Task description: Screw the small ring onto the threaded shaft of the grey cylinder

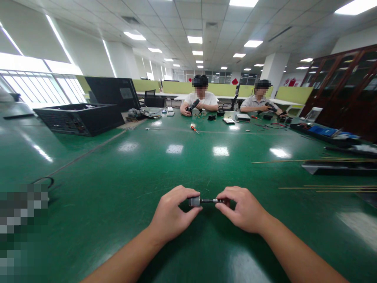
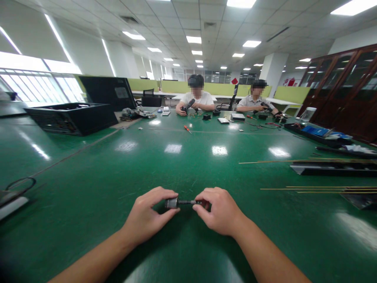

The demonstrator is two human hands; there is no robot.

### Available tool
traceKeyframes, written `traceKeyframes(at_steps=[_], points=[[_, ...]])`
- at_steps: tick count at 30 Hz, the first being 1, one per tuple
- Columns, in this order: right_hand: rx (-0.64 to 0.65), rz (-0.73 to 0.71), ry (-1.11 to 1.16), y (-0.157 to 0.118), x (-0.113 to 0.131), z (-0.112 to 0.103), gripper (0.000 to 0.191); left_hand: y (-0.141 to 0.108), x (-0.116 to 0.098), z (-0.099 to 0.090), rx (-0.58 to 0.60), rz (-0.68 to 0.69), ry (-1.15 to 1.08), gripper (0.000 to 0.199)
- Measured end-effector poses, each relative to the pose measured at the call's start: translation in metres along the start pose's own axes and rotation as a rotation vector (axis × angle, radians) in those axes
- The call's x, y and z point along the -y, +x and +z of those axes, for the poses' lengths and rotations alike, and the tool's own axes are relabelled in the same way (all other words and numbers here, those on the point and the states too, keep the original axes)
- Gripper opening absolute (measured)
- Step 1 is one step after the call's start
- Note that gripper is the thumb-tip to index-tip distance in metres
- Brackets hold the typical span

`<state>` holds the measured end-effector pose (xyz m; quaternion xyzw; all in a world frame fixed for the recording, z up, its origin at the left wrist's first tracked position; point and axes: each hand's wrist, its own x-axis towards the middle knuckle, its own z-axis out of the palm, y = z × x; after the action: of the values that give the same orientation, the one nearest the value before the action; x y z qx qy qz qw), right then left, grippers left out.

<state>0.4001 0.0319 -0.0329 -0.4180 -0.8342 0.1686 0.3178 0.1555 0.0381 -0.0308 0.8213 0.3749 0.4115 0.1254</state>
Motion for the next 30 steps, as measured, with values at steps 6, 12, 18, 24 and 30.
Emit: traceKeyframes(at_steps=[6,12,18,24,30], points=[[-0.008,0.001,-0.008,0.001,-0.001,-0.001,0.006,0.001,0.001,0.0,0.002,-0.005,0.003,0.029],[-0.005,0.011,-0.018,0.001,-0.001,-0.003,0.007,0.001,0.001,0.0,0.012,-0.028,0.0,0.029],[-0.014,0.012,-0.019,0.001,-0.003,-0.004,0.008,0.003,0.002,-0.004,-0.03,-0.102,0.044,0.028],[-0.001,0.004,0.01,0.002,-0.005,-0.002,0.01,0.015,0.012,-0.015,-0.11,-0.298,0.005,0.043],[-0.015,-0.018,0.0,0.003,-0.007,-0.001,0.012,0.008,0.027,-0.068,-0.18,-0.657,-0.203,0.066]])
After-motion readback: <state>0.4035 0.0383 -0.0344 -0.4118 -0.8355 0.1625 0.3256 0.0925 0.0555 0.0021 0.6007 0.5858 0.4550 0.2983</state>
